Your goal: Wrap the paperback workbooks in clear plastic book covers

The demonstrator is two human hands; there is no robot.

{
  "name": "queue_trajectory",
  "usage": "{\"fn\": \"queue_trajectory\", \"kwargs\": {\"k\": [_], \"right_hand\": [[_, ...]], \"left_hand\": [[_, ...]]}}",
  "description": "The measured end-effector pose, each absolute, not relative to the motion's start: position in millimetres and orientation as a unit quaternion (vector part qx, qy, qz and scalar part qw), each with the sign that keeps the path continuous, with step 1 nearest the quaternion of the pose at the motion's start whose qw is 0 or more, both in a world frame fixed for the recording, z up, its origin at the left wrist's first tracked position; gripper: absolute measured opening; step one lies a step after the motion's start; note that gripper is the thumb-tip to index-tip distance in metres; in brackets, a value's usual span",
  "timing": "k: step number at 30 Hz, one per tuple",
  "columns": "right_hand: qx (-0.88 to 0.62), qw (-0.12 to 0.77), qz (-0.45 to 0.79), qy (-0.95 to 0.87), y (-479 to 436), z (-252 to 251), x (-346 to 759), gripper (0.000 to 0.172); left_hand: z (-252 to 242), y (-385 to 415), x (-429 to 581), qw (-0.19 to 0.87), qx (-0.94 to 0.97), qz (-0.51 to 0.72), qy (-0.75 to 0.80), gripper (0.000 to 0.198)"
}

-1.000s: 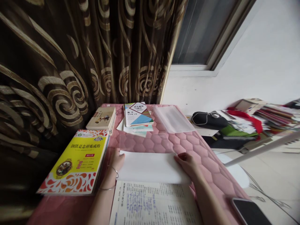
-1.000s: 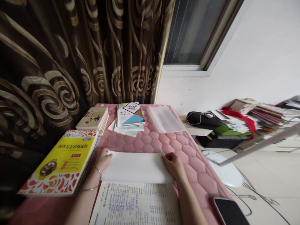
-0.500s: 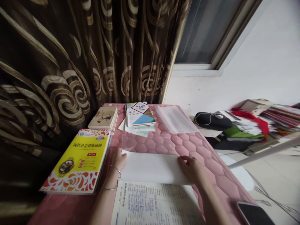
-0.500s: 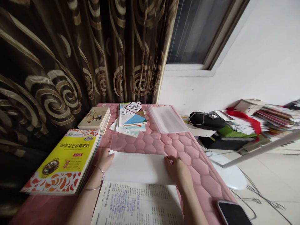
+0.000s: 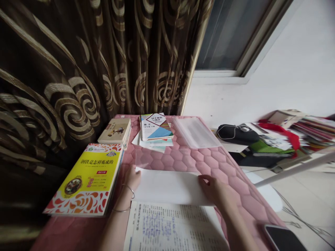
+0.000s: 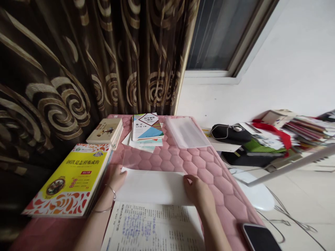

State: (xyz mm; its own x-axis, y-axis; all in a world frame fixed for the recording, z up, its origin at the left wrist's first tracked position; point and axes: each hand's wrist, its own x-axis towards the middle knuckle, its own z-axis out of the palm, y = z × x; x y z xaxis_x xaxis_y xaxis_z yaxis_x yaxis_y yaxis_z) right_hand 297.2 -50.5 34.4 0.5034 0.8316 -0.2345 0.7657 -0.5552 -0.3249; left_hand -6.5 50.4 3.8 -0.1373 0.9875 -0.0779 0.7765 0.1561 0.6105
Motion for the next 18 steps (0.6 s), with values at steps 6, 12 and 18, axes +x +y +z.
{"fn": "queue_trajectory", "kwargs": {"k": [6,12,18], "right_hand": [[-0.836,0.127,0.18,-0.502,-45,22,300,0.039],[-0.811,0.158,0.16,-0.539,-42,16,300,0.041],[-0.772,0.285,0.215,-0.526,-39,4,309,0.035]], "left_hand": [[4,51,-6,0.266,0.602,0.201,0.726,0.025],[4,52,-6,0.259,0.602,0.206,0.727,0.025],[-6,54,-8,0.277,0.584,0.251,0.721,0.022]]}}
